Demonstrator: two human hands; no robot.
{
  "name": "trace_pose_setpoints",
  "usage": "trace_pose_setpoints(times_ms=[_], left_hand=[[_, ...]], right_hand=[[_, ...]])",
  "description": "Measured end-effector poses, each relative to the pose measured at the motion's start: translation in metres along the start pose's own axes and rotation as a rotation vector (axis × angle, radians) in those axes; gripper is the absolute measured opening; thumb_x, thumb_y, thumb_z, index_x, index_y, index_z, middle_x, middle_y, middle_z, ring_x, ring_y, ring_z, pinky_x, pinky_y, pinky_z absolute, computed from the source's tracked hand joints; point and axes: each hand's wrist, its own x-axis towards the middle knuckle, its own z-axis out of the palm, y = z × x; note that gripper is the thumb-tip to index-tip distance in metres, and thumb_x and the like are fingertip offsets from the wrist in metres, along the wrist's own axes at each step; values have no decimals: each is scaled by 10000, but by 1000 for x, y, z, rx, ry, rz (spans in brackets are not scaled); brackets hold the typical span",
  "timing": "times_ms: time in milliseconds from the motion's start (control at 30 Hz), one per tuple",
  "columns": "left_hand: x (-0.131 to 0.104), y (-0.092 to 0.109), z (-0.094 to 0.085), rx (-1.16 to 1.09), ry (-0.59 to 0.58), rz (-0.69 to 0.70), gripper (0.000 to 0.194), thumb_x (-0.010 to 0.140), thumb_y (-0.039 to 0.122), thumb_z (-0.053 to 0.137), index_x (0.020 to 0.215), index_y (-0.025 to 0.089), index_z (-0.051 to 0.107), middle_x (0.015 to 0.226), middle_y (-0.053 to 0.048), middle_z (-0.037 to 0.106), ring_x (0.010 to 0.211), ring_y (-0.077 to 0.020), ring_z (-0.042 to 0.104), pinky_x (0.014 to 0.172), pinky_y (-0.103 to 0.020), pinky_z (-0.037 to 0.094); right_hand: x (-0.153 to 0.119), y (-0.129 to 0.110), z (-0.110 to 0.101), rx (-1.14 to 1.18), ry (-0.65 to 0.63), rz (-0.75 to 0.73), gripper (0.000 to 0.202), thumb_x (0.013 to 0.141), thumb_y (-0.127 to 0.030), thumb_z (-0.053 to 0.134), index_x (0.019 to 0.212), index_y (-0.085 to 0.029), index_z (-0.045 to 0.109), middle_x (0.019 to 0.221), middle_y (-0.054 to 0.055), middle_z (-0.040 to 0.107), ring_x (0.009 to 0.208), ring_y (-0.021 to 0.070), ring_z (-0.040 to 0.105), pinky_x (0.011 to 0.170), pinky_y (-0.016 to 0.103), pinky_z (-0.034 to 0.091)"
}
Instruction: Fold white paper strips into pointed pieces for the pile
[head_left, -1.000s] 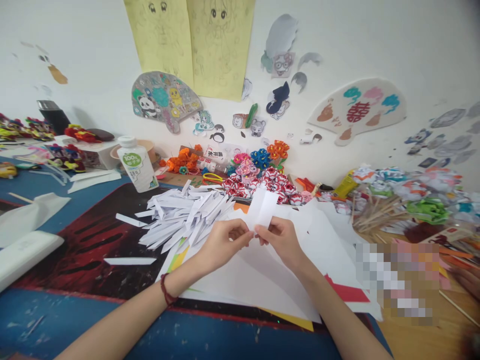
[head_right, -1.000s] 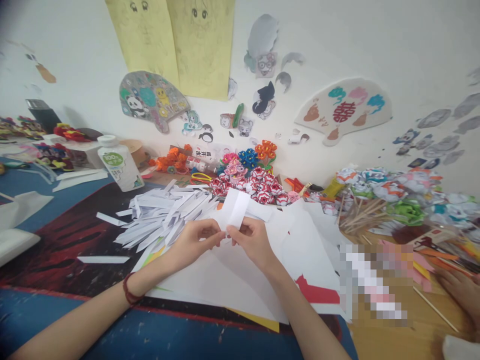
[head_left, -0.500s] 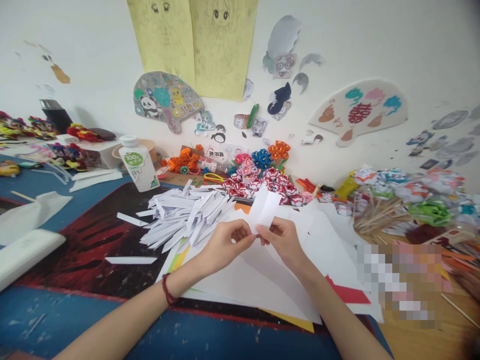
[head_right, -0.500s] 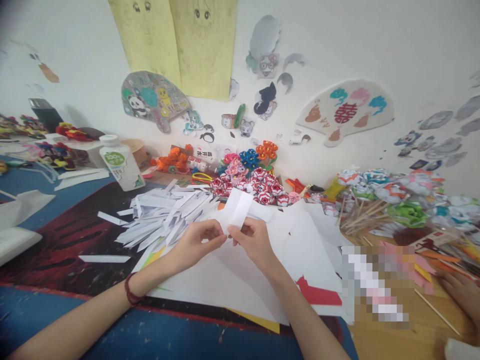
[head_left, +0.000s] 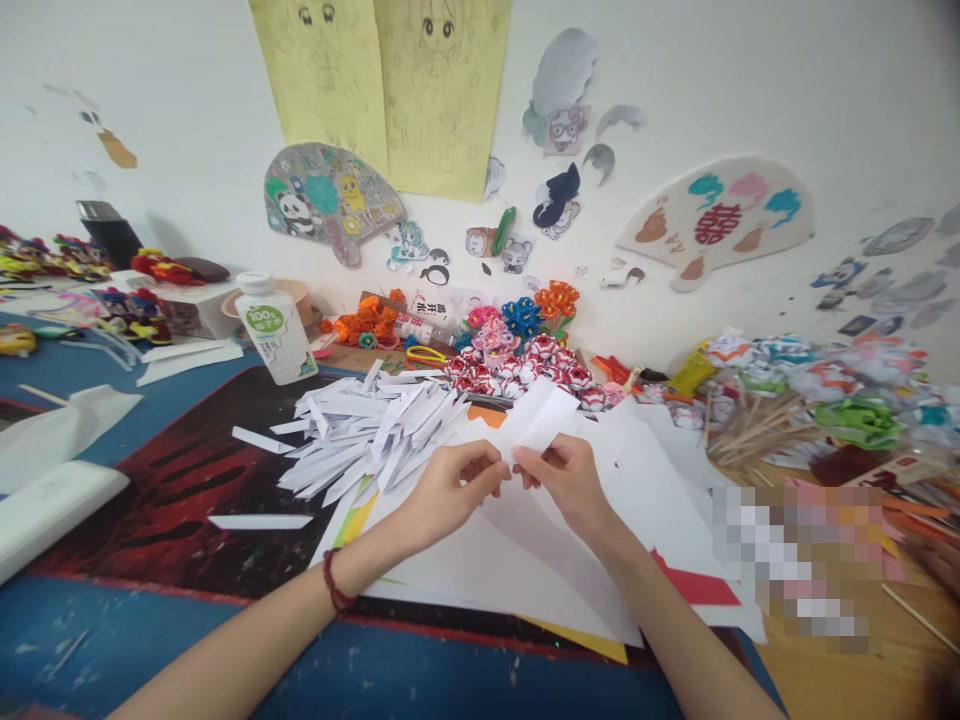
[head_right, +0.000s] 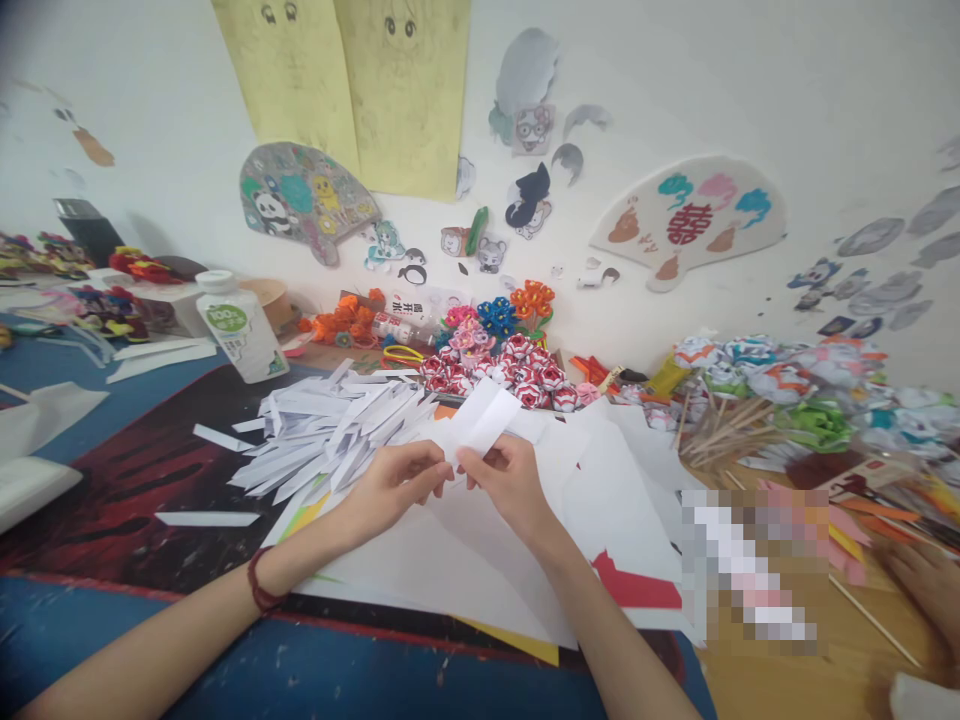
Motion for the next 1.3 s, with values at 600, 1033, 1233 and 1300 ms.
trace_pose_setpoints(times_ms=[600, 1033, 1233, 1300], left_hand=[[2, 1, -1, 188, 40, 53, 178, 837, 176, 477, 718, 139, 603, 601, 21, 571, 585, -96, 514, 562, -209, 371], [7, -6, -8, 123, 250, 12, 201, 885, 344, 501, 897, 172, 604, 761, -4, 621, 595, -99, 516, 551, -218, 399], [9, -11, -11, 74, 322, 41, 214, 873, 373, 526, 939, 181, 591, 840, -18, 641, 610, -100, 525, 544, -215, 406], [8, -9, -11, 90, 310, 43, 186, 874, 344, 521, 875, 174, 597, 771, -5, 623, 607, -99, 518, 551, -214, 401]], right_hand=[[0, 0, 3, -1, 3, -9, 240, 753, -296, 694, 586, -134, 636, 520, 3, 590, 441, 96, 508, 438, 217, 412], [5, 3, -9, 84, -84, 43, 201, 748, -309, 704, 668, -129, 666, 581, 23, 628, 458, 101, 525, 451, 232, 429], [2, 5, -6, 11, -303, 92, 193, 770, -313, 686, 746, -122, 692, 632, 39, 646, 550, 125, 573, 546, 250, 479], [3, 6, -5, 5, -326, 91, 210, 780, -329, 676, 737, -123, 683, 645, 37, 642, 558, 124, 566, 554, 252, 475]])
